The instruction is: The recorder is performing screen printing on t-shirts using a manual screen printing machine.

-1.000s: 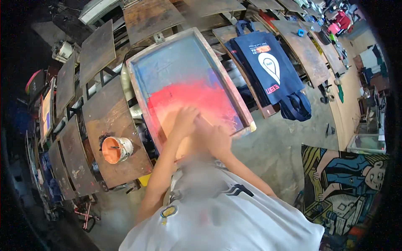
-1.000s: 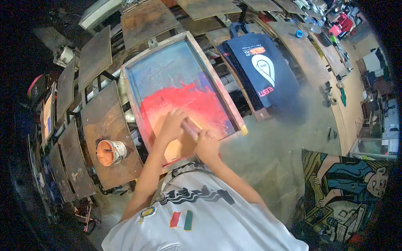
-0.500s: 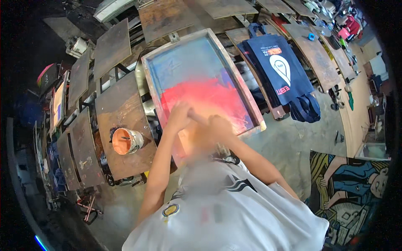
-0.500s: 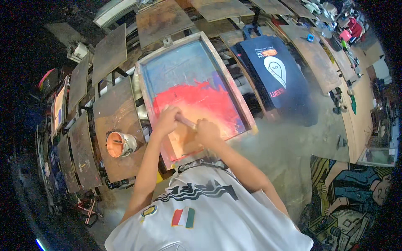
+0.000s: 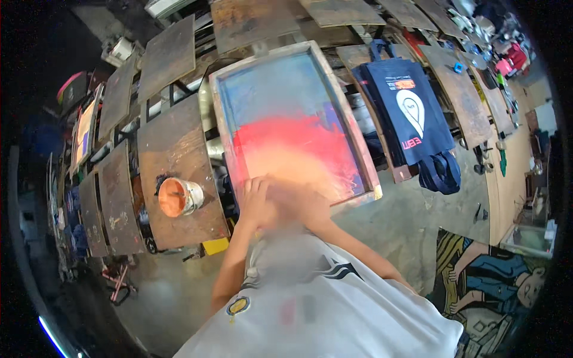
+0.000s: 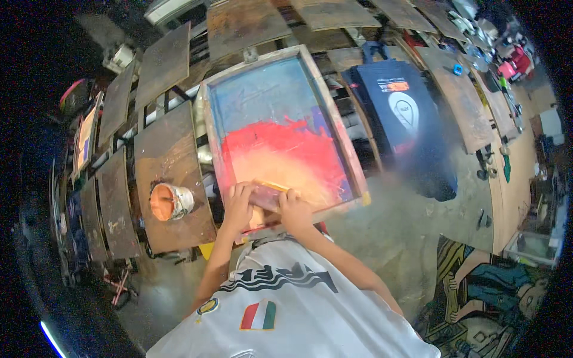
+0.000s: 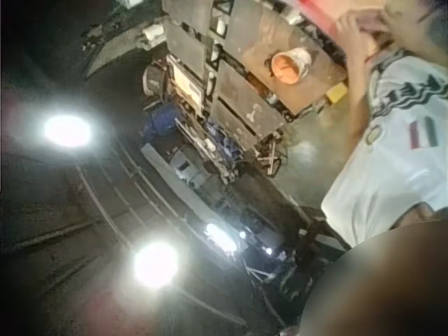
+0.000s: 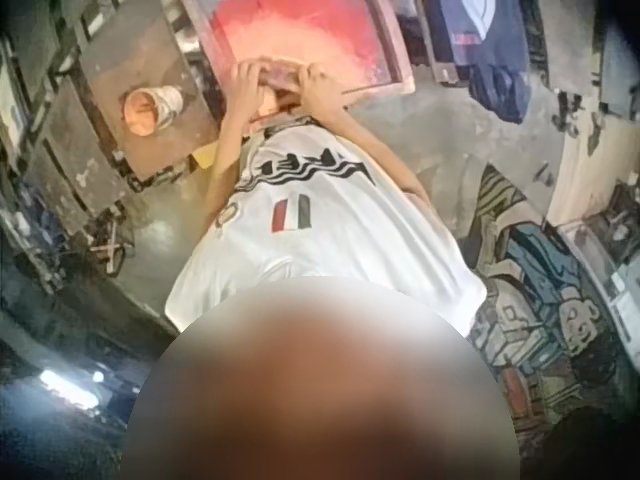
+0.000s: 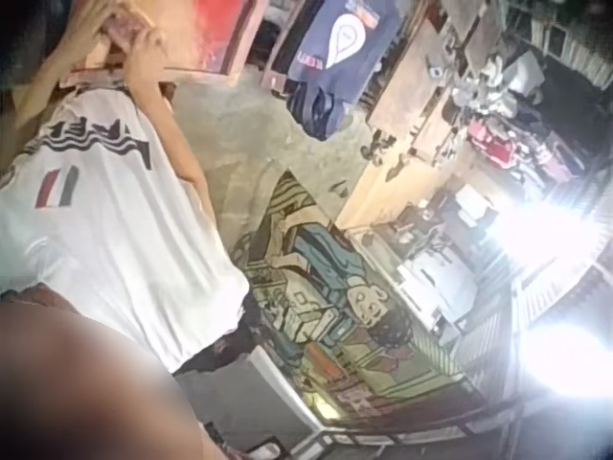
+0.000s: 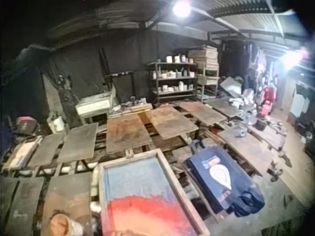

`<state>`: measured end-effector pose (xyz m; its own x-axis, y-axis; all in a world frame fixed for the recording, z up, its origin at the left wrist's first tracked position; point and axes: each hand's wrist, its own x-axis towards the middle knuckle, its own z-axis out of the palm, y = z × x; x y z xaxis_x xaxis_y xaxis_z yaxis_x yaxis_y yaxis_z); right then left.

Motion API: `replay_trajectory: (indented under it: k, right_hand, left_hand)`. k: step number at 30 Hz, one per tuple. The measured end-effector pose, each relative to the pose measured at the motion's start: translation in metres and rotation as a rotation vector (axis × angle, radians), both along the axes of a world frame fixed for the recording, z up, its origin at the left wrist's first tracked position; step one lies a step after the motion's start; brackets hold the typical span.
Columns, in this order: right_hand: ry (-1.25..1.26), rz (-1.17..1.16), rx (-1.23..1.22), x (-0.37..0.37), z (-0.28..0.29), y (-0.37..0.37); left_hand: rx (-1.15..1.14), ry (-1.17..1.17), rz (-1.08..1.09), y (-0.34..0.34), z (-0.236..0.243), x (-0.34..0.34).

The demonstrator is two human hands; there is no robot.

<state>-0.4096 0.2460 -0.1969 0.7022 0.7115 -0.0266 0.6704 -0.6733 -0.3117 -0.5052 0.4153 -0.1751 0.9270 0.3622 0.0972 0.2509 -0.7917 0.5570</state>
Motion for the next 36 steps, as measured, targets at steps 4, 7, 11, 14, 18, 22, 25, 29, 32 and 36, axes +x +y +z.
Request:
replay_trajectory:
  k: [4, 7, 11, 14, 18, 22, 25, 29, 32, 36]
  right_hand:
    - [-0.049, 0.181, -0.104, 0.001, -0.005, 0.005]
    - [-0.066, 0.258, -0.046, 0.011, -0.01, 0.004]
    - [-0.002, 0.376, 0.062, 0.026, 0.005, -0.003]
    - [0.016, 0.532, 0.1, 0.027, 0.025, -0.011]
    - [0.026, 0.464, 0.162, 0.016, 0.023, -0.025]
    - [0.085, 0.218, 0.064, 0.016, 0.02, -0.025]
    - [0.075, 0.048, 0.07, 0.016, 0.031, -0.014]
    - [0.102, -0.089, -0.029, 0.025, 0.028, -0.007]
    - [0.068, -0.031, -0.234, 0.022, 0.005, -0.007]
    - [0.121, -0.047, -0.096, 0.0, -0.01, 0.012]
  left_hand:
    - [0.023, -0.024, 0.068, -0.005, 0.007, -0.015]
    - [0.002, -0.036, 0.079, -0.005, 0.013, -0.022]
    - [-0.029, -0.028, 0.041, -0.014, 0.023, -0.05]
    - [-0.038, 0.051, 0.035, -0.032, 0.03, -0.075]
    - [-0.102, 0.071, 0.051, -0.044, 0.023, -0.081]
    - [0.081, -0.018, 0.015, -0.03, 0.018, -0.044]
    - [0.188, -0.074, -0.117, -0.001, 0.012, 0.014]
    - [0.32, 0.004, -0.413, 0.03, 0.001, 0.082]
    - [0.37, -0.046, -0.475, 0.03, -0.017, 0.092]
    - [0.442, -0.058, -0.452, 0.053, -0.026, 0.062]
